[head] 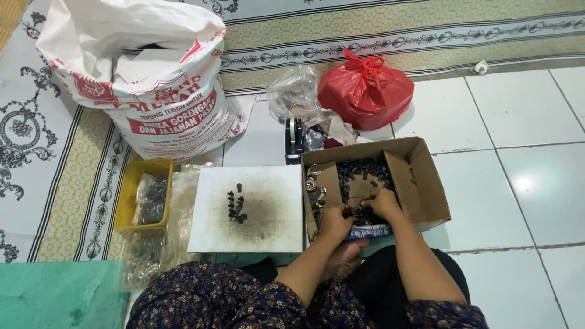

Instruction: The person is picking up small metal components from a box and tying thin strings or wires around them before placing them on a template board.

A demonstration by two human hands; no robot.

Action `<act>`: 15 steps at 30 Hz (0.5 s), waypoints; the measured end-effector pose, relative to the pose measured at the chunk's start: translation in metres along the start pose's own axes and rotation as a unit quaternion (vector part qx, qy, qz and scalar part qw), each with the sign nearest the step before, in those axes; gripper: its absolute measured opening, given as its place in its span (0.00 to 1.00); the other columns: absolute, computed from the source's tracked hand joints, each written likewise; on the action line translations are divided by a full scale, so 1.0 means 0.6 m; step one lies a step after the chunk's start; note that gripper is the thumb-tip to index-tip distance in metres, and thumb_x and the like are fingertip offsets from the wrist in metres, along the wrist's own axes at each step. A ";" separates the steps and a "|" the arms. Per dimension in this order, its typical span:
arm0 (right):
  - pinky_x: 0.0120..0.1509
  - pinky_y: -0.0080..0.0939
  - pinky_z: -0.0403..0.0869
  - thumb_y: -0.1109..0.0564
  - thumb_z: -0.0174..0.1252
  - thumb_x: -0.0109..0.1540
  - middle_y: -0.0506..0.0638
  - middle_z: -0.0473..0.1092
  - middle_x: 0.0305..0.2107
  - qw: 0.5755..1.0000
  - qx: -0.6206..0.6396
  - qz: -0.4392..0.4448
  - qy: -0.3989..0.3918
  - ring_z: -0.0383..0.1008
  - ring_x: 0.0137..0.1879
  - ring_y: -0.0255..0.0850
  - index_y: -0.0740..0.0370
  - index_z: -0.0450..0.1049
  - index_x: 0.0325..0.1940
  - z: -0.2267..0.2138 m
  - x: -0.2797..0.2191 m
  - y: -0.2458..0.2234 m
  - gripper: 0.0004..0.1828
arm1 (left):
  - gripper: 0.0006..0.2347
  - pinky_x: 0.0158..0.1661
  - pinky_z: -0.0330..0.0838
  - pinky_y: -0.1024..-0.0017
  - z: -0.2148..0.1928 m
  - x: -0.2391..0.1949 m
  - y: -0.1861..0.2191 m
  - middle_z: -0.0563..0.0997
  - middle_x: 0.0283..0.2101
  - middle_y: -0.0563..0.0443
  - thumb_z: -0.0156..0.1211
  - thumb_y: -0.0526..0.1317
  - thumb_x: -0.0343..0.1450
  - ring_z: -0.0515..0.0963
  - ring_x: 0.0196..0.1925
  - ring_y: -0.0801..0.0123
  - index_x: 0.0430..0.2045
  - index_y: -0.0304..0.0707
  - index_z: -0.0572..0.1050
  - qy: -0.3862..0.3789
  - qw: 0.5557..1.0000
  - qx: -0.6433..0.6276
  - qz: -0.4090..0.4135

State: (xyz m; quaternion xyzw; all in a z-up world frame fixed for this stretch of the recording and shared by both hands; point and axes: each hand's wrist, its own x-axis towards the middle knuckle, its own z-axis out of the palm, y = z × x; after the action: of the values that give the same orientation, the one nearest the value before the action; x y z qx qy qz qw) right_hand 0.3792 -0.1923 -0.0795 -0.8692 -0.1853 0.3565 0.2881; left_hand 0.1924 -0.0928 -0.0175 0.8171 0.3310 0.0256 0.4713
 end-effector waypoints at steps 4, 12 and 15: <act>0.47 0.51 0.82 0.64 0.67 0.60 0.76 0.71 0.56 0.990 0.133 0.032 -0.033 0.76 0.56 0.62 0.79 0.76 0.55 0.000 -0.031 -0.021 0.21 | 0.18 0.53 0.78 0.52 -0.007 -0.016 0.015 0.79 0.47 0.26 0.69 0.37 0.68 0.80 0.54 0.36 0.51 0.27 0.78 0.037 0.996 -0.053 0.059; 0.40 0.40 0.80 0.66 0.66 0.59 0.66 0.77 0.36 0.976 0.186 0.011 -0.114 0.78 0.38 0.46 0.78 0.76 0.53 0.018 -0.038 -0.035 0.19 | 0.06 0.35 0.82 0.65 0.011 -0.005 -0.016 0.81 0.31 0.35 0.68 0.33 0.69 0.85 0.37 0.48 0.34 0.27 0.82 0.122 0.988 -0.034 0.088; 0.45 0.50 0.80 0.62 0.71 0.57 0.73 0.76 0.47 0.979 0.179 0.010 -0.099 0.79 0.50 0.57 0.76 0.78 0.53 0.004 -0.063 -0.050 0.22 | 0.08 0.26 0.80 0.75 0.038 0.009 -0.048 0.78 0.20 0.42 0.65 0.37 0.70 0.82 0.27 0.66 0.22 0.31 0.80 0.078 0.989 0.118 0.036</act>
State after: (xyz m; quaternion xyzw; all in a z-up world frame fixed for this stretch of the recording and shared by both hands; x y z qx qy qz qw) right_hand 0.3485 -0.1882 -0.0427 -0.7660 -0.1372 0.4712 0.4153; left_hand 0.1896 -0.0975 -0.0545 0.8739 0.3379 0.0671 0.3428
